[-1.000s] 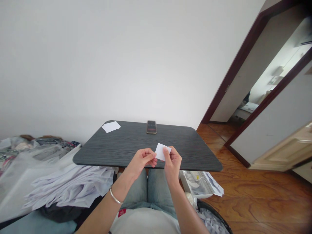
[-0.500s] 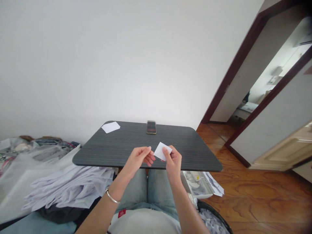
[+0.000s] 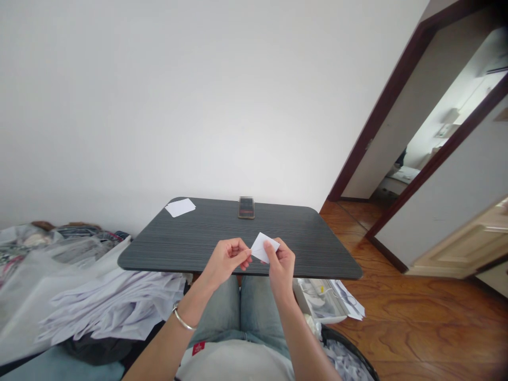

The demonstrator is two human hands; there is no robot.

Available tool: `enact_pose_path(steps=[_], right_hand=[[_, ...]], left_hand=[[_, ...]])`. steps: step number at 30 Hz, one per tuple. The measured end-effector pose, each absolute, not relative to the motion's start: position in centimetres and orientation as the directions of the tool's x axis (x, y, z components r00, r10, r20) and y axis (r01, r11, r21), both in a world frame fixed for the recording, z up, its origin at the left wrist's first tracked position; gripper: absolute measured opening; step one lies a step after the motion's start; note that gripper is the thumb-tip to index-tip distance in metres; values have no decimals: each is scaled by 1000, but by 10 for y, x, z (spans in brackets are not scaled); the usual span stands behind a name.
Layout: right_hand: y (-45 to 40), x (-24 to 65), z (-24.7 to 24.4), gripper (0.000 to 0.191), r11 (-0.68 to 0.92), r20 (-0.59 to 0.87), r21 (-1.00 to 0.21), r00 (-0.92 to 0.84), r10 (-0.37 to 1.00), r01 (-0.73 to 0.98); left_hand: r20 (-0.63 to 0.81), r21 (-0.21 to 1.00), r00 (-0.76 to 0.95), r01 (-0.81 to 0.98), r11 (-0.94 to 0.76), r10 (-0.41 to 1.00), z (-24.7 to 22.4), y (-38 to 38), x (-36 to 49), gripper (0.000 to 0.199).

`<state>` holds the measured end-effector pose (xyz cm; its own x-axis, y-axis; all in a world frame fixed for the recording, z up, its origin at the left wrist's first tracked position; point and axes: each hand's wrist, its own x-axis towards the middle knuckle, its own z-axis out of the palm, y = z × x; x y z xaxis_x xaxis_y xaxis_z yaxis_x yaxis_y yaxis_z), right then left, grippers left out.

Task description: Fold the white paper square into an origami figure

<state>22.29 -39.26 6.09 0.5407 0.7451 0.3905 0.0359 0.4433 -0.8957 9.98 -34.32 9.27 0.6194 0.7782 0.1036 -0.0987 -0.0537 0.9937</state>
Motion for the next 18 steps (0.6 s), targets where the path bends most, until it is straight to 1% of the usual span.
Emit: enact_pose_path(steps=[3,6,8,14,18], right_hand=[[-392,224,59,31,448,383,-894,539,750,12],[-392,224,59,31,444,383,-896,548,744,24],[-392,223,60,30,440,393,-897,539,745,46],[-394,219,63,31,431,421,-897,499,758,102],[-393,219,61,32,433,437,-892,494,751,132]], left_hand=[[129,992,646,-84,-98,752,92,-342,97,23],[87,996,717,-58,-64,692,94,-340,93,23],[77,997,731,-62,-47,678,96,-340,92,26],[157,988,644,-107,-115,749,96,-339,105,28],[156,987,629,-129,-95,761,94,-339,113,29]])
